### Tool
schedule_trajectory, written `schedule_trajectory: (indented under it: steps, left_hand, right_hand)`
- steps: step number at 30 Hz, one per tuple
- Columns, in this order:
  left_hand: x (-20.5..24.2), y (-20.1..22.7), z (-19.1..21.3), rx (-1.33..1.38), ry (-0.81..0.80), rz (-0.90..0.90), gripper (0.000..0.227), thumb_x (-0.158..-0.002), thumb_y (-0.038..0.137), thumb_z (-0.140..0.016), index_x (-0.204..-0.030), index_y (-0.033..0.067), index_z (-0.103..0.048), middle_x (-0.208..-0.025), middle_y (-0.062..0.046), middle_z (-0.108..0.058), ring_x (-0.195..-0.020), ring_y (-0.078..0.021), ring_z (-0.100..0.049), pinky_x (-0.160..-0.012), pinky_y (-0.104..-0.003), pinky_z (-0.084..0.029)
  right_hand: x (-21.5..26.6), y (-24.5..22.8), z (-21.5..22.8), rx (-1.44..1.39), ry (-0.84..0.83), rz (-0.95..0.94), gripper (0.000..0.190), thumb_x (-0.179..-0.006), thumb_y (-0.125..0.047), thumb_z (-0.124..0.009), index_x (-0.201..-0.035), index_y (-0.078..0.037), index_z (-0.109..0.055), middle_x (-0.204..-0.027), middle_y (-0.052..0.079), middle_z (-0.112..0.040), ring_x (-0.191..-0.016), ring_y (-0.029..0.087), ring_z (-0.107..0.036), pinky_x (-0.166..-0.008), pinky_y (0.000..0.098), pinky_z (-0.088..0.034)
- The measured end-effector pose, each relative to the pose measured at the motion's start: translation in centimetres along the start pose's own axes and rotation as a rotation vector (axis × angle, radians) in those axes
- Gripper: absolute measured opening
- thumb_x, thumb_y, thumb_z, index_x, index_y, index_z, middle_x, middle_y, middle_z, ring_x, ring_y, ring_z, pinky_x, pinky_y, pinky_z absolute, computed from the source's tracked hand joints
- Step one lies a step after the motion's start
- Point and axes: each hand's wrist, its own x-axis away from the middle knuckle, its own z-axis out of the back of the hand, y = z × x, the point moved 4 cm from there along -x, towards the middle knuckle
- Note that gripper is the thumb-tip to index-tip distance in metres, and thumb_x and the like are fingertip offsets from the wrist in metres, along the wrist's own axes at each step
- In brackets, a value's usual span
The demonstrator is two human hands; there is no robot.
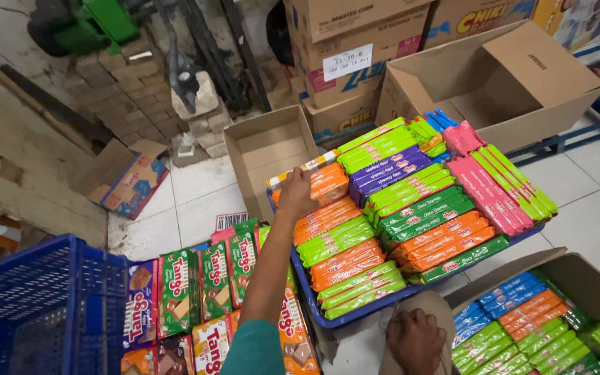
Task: The person sits on a small stool and packs colorful snack packets from a blue crate into a cardboard box. They handle the packets by hand, arranging them in neat rows within the box.
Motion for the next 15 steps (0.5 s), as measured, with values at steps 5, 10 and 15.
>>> schedule_trajectory:
  steps: [5,10,15]
  left_hand:
    - [3.1,2.3,4.5,0.078,-0.013,0.023,0.072,-0.072,0.038,-0.085,-0.127,0.0026,-0.055,-0.116,-0.02,-0.067,-0.113,-0.0395,-0.053,-0.087,-0.052,-0.049]
    - [7.4,5.1,10.3,0.15,0.077,0.039,0.087,-0.075,0.044,-0.083,-0.144,0.0039,-0.049,-0.139,-0.019,-0.06,-0.121,-0.042,-0.052,-0.1,-0.05,-0.044]
    - [12.4,10.6,14.3,0.414,0.189,0.045,0.077,-0.065,0.043,-0.082,-0.132,0.0148,-0.056,-0.125,-0.011,-0.069,-0.113,-0.0329,-0.063,-0.094,-0.043,-0.046]
  right_hand:
    - [0.1,0.6,-0.2,-0.032,0.003,0.012,0.022,-0.073,-0.048,-0.065,-0.083,-0.031,-0.075,-0.087,-0.004,-0.064,-0.094,0.03,-0.063,-0.071,0.0534,-0.046]
    - [0.4,0.6,0.4,-0.066,-0.016,0.004,0.031,-0.072,-0.055,-0.067,-0.087,-0.03,-0.078,-0.089,0.0,-0.067,-0.095,0.033,-0.065,-0.073,0.0545,-0.048]
    - [1.1,1.8,0.4,-0.225,-0.09,-0.001,0.042,-0.072,-0.067,-0.066,-0.096,-0.034,-0.076,-0.099,-0.002,-0.068,-0.104,0.031,-0.062,-0.082,0.0542,-0.048]
